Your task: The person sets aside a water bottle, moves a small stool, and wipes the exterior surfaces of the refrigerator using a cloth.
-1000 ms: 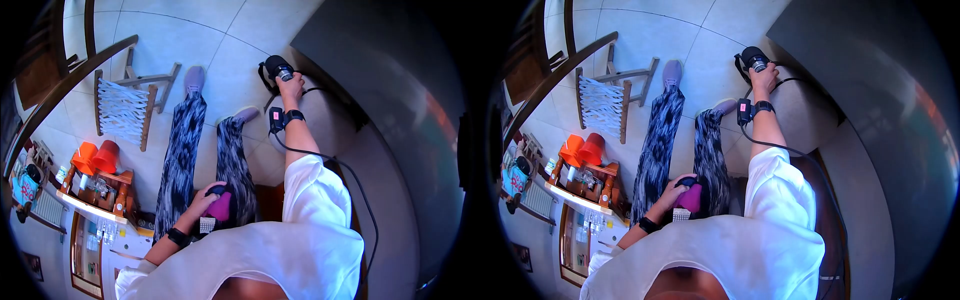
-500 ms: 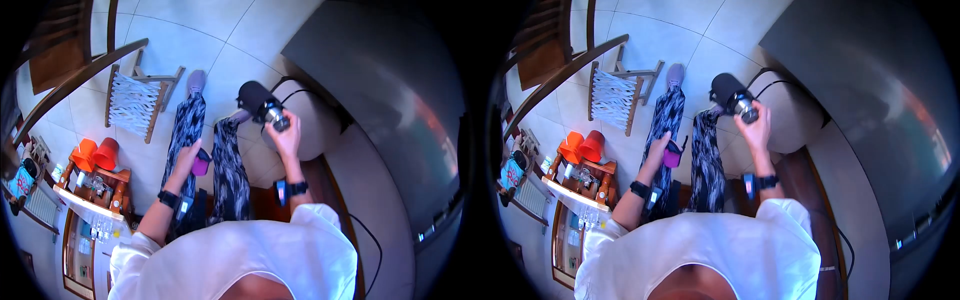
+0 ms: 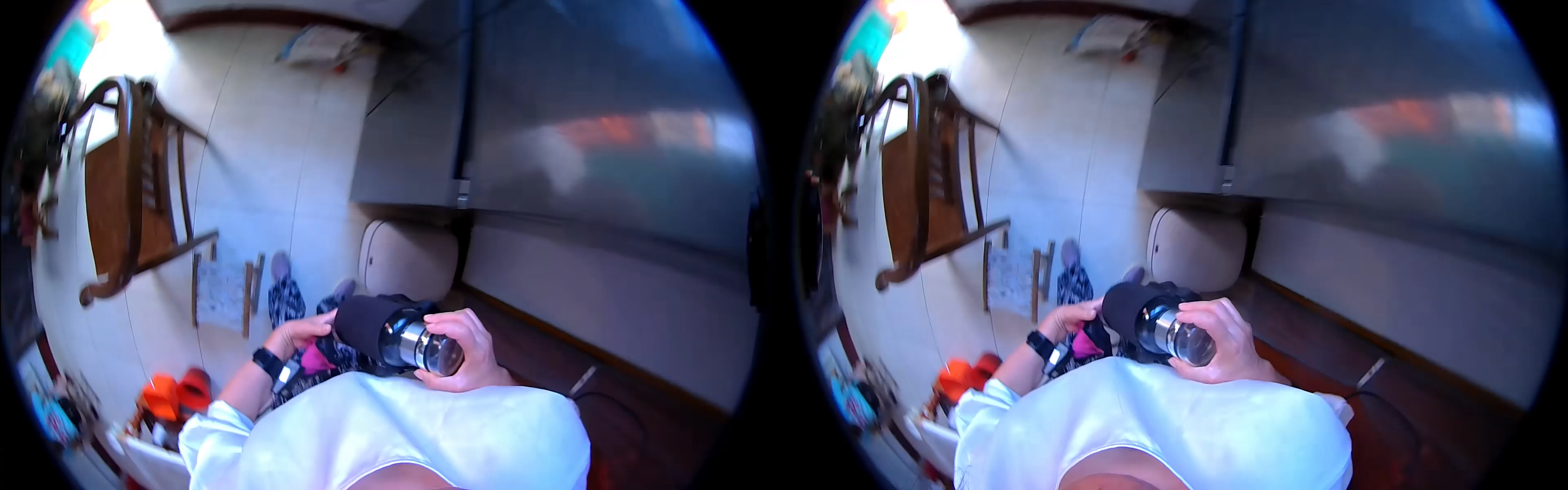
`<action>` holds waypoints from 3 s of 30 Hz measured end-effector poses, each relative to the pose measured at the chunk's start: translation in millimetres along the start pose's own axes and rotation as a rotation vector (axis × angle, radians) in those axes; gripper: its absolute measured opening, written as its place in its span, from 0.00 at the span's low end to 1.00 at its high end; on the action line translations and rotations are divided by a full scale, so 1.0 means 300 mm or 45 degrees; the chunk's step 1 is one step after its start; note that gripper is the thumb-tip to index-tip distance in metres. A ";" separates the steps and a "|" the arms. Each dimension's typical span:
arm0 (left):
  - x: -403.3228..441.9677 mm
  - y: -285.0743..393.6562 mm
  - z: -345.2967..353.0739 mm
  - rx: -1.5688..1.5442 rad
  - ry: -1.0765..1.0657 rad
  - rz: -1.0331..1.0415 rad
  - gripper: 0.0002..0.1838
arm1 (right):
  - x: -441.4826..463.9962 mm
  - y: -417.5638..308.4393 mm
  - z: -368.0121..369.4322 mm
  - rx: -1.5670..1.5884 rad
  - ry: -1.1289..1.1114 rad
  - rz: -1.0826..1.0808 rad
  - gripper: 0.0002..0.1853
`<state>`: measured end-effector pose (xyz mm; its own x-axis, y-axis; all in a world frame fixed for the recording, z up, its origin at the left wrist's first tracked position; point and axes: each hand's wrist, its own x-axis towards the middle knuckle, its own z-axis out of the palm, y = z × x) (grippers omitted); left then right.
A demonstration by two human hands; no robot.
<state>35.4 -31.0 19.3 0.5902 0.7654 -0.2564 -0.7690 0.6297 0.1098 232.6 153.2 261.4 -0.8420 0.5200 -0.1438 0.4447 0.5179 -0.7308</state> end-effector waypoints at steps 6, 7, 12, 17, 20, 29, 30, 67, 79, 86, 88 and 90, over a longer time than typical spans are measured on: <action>0.107 0.038 0.227 0.298 0.350 -0.074 0.38 | -0.090 -0.249 -0.231 -0.164 0.116 -0.337 0.39; 0.121 0.048 0.284 0.357 0.314 -0.106 0.39 | -0.125 -0.291 -0.258 -0.191 0.212 -0.326 0.39; 0.190 0.015 0.457 0.399 -0.184 0.065 0.43 | -0.313 -0.458 -0.276 -0.465 0.645 -0.357 0.36; 0.267 -0.055 0.616 0.422 -0.233 -0.076 0.43 | -0.472 -0.449 -0.273 -0.388 1.044 -0.445 0.29; 0.322 -0.100 0.649 0.483 -0.164 -0.195 0.44 | -0.525 -0.456 -0.317 -0.409 1.117 -0.515 0.25; 0.355 -0.177 0.766 0.561 -0.046 -0.402 0.44 | -0.645 -0.430 -0.404 -0.177 0.636 -0.648 0.25; 0.361 -0.183 0.771 0.565 -0.039 -0.413 0.44 | -0.632 -0.396 -0.407 -0.165 0.535 -0.767 0.27; 0.387 -0.129 0.874 0.529 0.404 -0.222 0.43 | -0.733 -0.483 -0.657 -0.913 0.251 -0.310 0.33; 0.453 -0.048 0.775 0.639 0.078 0.040 0.45 | -0.847 0.132 -0.239 2.048 0.855 -0.434 0.47; 0.471 -0.023 0.830 0.186 -0.073 0.029 0.42 | -0.845 0.092 -0.081 1.878 0.941 -0.559 0.34; 0.472 -0.059 0.877 0.205 0.013 0.093 0.41 | -0.852 0.025 -0.137 1.466 0.987 -0.270 0.43; 0.494 -0.069 0.880 0.313 0.030 0.160 0.41 | -0.824 0.001 -0.174 1.464 0.962 -0.319 0.47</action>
<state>203.5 104.2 232.7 0.4857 0.8381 -0.2482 -0.7516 0.5454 0.3710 456.9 60.2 331.7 -0.3312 0.9239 0.1916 -0.4974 0.0016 -0.8675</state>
